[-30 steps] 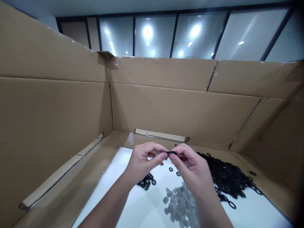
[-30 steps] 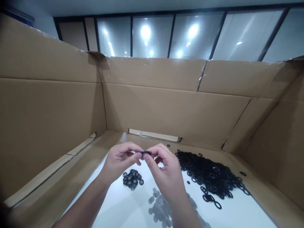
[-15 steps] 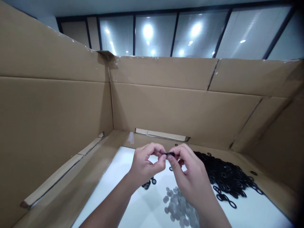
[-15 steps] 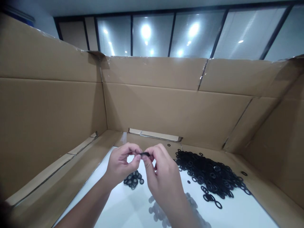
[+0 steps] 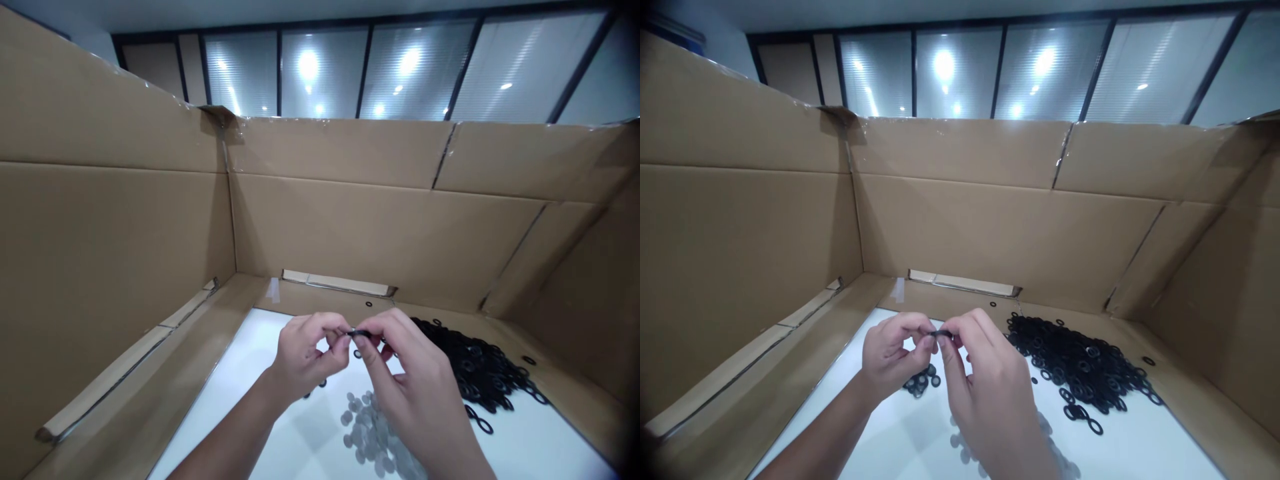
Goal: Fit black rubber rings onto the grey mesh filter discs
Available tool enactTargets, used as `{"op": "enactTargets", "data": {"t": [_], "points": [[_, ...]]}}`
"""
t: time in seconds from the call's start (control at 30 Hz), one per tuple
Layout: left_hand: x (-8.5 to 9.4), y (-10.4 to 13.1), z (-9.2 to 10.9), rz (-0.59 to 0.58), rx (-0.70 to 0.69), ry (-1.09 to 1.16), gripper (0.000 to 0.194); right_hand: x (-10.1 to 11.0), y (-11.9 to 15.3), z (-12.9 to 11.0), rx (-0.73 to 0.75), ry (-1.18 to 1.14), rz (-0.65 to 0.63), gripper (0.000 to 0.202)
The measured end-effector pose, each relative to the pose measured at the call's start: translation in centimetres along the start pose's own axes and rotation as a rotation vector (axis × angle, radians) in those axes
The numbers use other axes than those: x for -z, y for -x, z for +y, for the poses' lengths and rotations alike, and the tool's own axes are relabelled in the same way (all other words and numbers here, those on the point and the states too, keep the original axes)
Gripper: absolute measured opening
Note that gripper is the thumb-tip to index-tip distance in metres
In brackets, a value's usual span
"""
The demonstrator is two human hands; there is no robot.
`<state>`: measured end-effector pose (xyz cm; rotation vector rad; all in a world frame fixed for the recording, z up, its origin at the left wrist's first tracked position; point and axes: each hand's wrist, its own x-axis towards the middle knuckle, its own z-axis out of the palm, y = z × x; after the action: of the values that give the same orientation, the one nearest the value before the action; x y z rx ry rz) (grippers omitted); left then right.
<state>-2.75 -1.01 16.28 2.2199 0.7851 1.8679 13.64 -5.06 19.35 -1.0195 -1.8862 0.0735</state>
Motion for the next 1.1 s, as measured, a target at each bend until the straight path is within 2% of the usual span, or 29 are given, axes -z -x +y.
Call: {"op": "enactTargets", "data": {"t": [0.13, 0.3, 0.47, 0.57, 0.7, 0.77, 0.97, 1.1], "points": [[0.3, -0.3, -0.1, -0.059, 0.13, 0.109, 0.003, 0.5, -0.5, 0.3, -0.072, -0.141, -0.077, 0.016], [0.7, -0.4, -0.4, -0.166, 0.302, 0.236, 0.013, 0.4, -0.8, 0.5, -0.108, -0.165, -0.04, 0.019], [1.3, -0.8, -0.5, -0.242, 0.349, 0.254, 0.014, 0.4, -0.9, 0.8, -0.096, -0.129, -0.034, 0.016], [1.0, -0.9, -0.1, -0.192, 0.372, 0.325, 0.013, -0.1, -1.2, 1.2, -0.113, -0.214, 0.014, 0.013], [0.2, -0.9, 0.2, -0.095, 0.42, 0.457, 0.012, -1.2, -1.6, 2.2, -0.175, -0.479, 0.05, 0.012], [0.2, -0.8, 0.2, -0.091, 0.43, 0.468, 0.011, -1.4, -1.8, 2.7, -0.202, -0.544, 0.051, 0.014], [1.4, -1.1, -0.4, -0.167, 0.429, 0.388, 0.014, -1.0, -1.7, 3.0, -0.185, -0.37, -0.002, 0.014], [1.3, -1.1, -0.4, -0.105, 0.482, 0.429, 0.012, -1.3, -1.7, 3.1, -0.184, -0.418, -0.027, 0.012]]}}
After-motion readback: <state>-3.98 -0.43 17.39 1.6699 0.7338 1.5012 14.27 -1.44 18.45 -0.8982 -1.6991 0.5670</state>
